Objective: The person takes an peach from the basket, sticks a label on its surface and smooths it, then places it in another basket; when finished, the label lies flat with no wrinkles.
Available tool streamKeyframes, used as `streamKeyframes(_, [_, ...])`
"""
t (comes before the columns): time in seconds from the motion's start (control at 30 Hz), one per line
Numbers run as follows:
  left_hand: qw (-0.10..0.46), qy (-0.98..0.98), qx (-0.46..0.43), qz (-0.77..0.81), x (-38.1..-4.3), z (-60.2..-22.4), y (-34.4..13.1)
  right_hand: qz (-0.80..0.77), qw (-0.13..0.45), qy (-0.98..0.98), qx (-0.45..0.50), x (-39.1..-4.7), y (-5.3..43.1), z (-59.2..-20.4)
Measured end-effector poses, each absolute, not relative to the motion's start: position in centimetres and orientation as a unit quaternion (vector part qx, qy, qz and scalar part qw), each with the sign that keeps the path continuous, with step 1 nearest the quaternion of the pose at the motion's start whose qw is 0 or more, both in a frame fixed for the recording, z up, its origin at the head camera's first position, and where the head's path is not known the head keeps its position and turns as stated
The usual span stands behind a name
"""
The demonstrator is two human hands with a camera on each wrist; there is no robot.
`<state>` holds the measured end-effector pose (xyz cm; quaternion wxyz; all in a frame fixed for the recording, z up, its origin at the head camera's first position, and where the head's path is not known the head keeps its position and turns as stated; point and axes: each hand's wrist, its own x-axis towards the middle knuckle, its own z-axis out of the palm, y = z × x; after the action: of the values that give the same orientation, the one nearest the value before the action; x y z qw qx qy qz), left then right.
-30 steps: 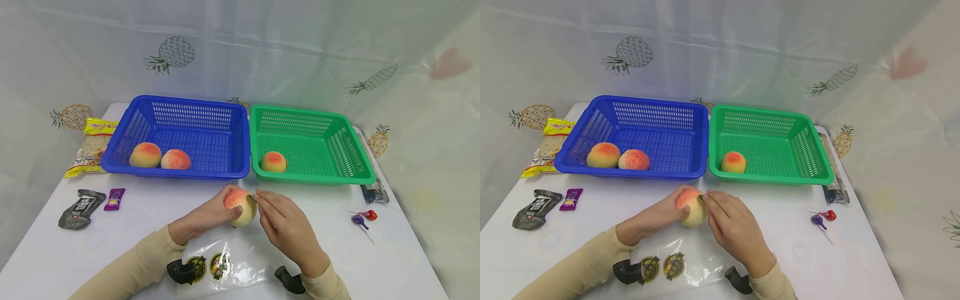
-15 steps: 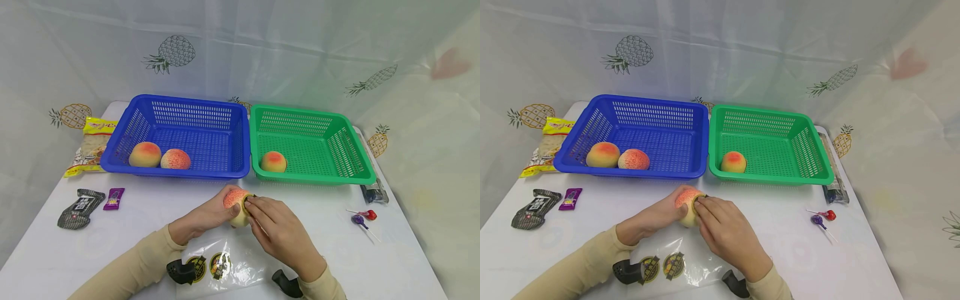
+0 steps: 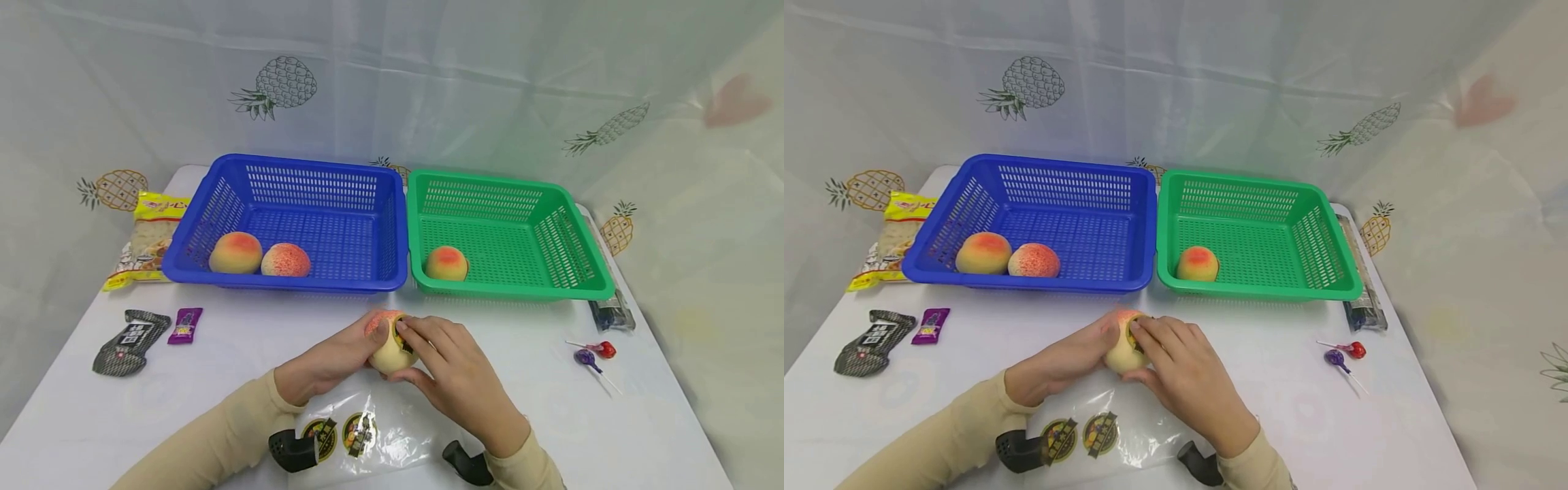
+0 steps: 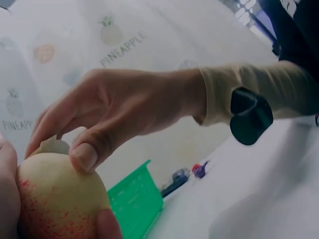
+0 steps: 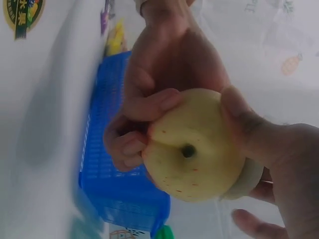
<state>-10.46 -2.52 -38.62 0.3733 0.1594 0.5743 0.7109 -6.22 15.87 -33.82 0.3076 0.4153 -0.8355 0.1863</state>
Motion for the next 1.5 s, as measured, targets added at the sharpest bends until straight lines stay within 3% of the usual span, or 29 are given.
streamKeyframes(0.27, [0.418,0.513,0.114,0.741,-9.7,-37.4,-2.0,0.176,0.4,-0.787,0.435,-6.2,15.4,-33.1])
streamKeyframes(0.47, [0.415,0.503,0.084,0.753,-9.4,-37.1,-2.1,0.16,0.451,-0.758,0.443,-6.2,15.0,-32.8])
streamKeyframes(0.6, [0.374,0.524,0.081,0.761,-9.9,-37.3,-2.2,0.151,0.474,-0.749,0.438,-6.4,14.9,-33.0])
streamKeyframes(0.7, [0.305,0.57,0.088,0.758,-10.3,-37.4,-2.3,0.212,0.475,-0.752,0.405,-6.5,15.0,-33.5])
streamKeyframes(0.8, [0.225,0.628,0.114,0.736,-10.4,-37.4,-2.5,0.35,0.404,-0.78,0.324,-6.3,15.5,-34.0])
streamKeyframes(0.97, [0.131,0.694,0.182,0.684,-9.7,-37.4,-2.2,0.53,0.139,-0.823,0.147,-6.1,15.4,-33.3])
streamKeyframes(1.07, [0.112,0.713,0.209,0.66,-8.8,-37.2,-1.8,0.553,0.048,-0.824,0.118,-6.2,14.9,-32.5])
streamKeyframes(1.23, [0.127,0.7,0.227,0.665,-7.7,-35.7,-1.6,0.558,0.004,-0.824,0.095,-5.9,14.4,-32.0])
streamKeyframes(1.5, [0.148,0.689,0.187,0.684,-7.0,-34.1,-1.4,0.572,-0.001,-0.812,0.116,-5.6,14.3,-31.9])
